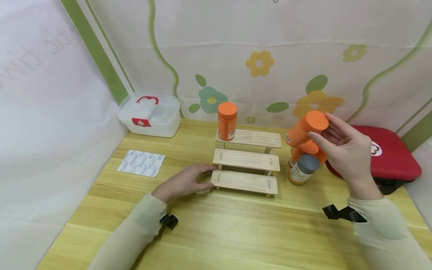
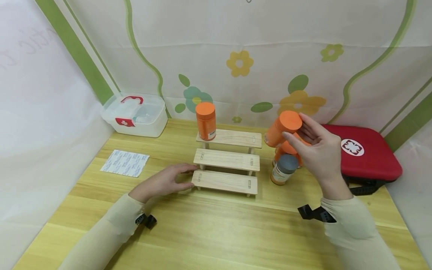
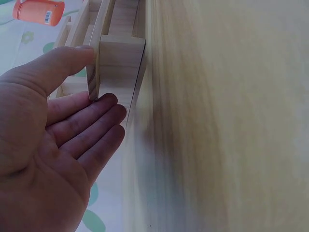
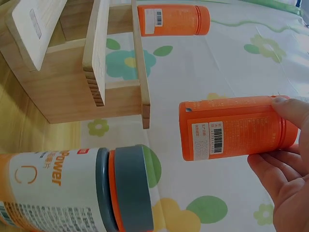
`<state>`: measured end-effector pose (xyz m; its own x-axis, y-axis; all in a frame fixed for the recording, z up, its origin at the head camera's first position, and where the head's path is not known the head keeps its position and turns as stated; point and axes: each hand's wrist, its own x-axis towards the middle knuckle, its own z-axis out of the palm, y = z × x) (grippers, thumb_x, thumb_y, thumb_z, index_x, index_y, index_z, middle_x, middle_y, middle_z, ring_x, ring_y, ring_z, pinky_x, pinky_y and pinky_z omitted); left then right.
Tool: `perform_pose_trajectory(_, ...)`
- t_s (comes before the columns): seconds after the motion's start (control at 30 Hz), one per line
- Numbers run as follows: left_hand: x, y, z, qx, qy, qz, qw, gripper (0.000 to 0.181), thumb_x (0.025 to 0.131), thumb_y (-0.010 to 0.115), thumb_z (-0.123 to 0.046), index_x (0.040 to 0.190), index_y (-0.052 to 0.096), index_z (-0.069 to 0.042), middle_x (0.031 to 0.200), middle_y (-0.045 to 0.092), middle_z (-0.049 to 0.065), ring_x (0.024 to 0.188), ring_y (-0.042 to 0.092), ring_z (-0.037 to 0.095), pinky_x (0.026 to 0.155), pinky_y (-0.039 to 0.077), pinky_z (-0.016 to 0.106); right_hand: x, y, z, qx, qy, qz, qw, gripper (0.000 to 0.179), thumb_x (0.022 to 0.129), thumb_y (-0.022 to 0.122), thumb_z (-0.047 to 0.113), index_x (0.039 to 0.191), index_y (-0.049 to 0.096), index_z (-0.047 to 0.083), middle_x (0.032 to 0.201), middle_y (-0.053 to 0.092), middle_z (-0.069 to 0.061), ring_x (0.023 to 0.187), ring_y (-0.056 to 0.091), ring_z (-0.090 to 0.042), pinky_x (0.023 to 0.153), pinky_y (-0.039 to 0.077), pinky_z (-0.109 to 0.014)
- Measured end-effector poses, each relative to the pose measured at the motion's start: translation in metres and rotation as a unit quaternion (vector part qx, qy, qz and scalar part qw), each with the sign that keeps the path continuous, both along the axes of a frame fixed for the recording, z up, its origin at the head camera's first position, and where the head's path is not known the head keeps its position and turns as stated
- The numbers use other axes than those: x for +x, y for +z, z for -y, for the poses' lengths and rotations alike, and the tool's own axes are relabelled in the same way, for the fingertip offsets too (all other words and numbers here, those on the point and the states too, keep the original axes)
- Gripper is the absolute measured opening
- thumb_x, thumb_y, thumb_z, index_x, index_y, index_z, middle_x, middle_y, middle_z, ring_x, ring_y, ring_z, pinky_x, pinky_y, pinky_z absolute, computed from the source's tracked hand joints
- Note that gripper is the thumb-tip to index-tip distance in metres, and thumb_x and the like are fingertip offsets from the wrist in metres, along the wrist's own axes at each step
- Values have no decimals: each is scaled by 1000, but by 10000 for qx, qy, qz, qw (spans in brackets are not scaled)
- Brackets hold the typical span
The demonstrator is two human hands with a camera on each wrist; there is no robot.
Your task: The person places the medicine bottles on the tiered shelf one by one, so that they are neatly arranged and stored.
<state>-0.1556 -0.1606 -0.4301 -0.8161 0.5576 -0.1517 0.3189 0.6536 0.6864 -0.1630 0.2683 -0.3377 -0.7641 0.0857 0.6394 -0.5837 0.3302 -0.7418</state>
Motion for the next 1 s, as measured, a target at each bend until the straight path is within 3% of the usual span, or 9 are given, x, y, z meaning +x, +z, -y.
perform_pose_trajectory(0.13,0,-1,0,16,-34,-46,10000,62,102,77,-31,157,56,-13,161,57,8,152,52,31,128,42,53,-3,1,6,33,47,35,10000,61,82,81,-20,139,68,-6,124,79,12,111,77,1,91,59,-13)
perform_pose_trajectory(0.43,0,-1,1,44,-36,-28,10000,63,102,76,-32,158,55,-13,162,57,8,152,51,30,128,42,53,-12,2,20,-413,312,334,9981,62,81,82,-20,140,68,-5,123,80,9,111,78,-2,92,60,-15)
perform_pose_trajectory(0.67,0,-1,1,18,-15,-26,10000,62,102,76,-33,157,56,-14,162,57,8,152,51,30,128,42,52,-18,2,30,150,19,547,9984,62,84,83,-15,143,68,0,126,77,15,112,75,4,92,59,-13)
perform_pose_trajectory(1.0,-1,-1,0,-15,-43,-48,10000,62,102,76,-33,158,56,-14,161,58,8,151,53,30,128,43,52,-26,-2,38,370,139,685,9969,61,87,85,-9,145,66,0,131,76,9,114,72,8,94,58,-12)
